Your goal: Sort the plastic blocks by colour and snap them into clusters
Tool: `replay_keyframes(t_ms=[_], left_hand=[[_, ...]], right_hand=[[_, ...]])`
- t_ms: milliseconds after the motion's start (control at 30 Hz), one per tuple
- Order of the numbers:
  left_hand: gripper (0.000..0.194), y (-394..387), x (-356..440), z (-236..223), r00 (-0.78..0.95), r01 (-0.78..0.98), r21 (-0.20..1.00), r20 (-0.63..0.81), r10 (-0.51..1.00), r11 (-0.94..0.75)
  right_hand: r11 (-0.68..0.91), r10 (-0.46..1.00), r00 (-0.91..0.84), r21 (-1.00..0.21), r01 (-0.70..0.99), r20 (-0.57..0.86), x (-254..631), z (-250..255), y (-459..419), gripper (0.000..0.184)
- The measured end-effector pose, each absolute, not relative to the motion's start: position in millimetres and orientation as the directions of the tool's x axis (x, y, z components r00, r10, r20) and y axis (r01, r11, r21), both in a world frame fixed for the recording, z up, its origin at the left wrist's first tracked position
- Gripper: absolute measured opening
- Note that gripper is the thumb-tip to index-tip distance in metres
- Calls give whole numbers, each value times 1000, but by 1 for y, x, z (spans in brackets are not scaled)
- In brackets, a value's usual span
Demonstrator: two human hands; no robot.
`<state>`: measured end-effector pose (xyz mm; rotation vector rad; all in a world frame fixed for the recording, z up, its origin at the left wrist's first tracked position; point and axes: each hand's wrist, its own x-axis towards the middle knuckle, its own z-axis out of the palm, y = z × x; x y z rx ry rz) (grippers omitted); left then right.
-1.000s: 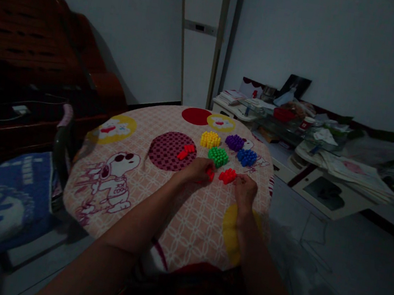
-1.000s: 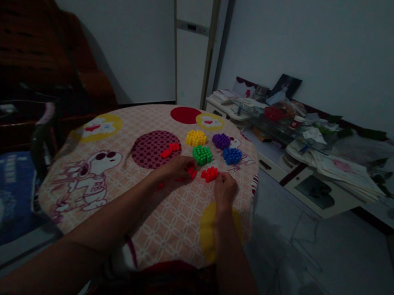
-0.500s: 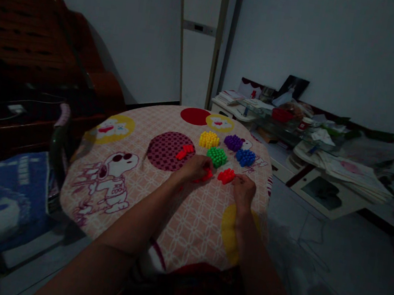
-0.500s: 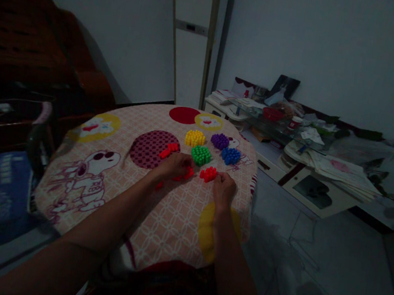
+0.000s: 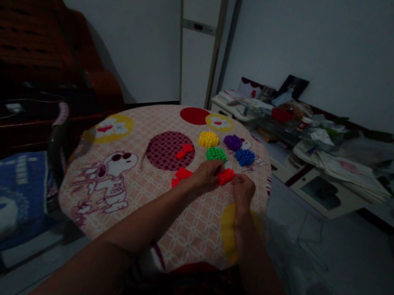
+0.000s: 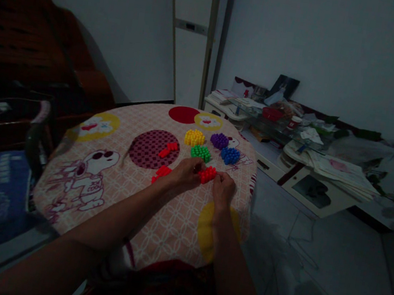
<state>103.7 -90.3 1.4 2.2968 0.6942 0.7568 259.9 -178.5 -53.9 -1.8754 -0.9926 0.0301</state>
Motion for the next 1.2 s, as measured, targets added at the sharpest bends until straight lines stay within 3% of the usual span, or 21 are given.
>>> replay_keyframes(t_ms=[133,233,400,567,733,800,933,1100,1200], left_hand=[[23,-91,105,-1,676,335,616,369,638,-713],[35,-89,104,-4,665,370,637,327,672,-676],[30,-91,105,-6,695,390,684,220,684,-616],[25,-96,108,-3,702,401,660,223,676,-635],[34,-75,98,6,696,441,576,264,667,-688],[39,-56,85,12,658,486,543,290,695,-685],[31,-18,50,15,417,687,469,372,829,-555],[29,-2,25,1,320,849,371,203,925,-375],[26,-3,24,0,304,861,362,196,932,-357]], right_hand=[[-192,645,657,-750,633,389,259,-53,-179,33],[-209,657,643,-724,657,394,257,-50,-180,34],[-246,678,627,-685,686,384,252,-43,-181,35],[-246,685,617,-675,696,386,251,-42,-182,36],[-186,662,628,-722,666,409,255,-48,-181,37],[-167,662,633,-743,648,402,256,-50,-180,36],[-185,648,656,-755,629,388,255,-50,-179,36],[-192,649,654,-748,635,388,255,-49,-180,34],[-185,646,649,-743,643,402,255,-50,-180,34]])
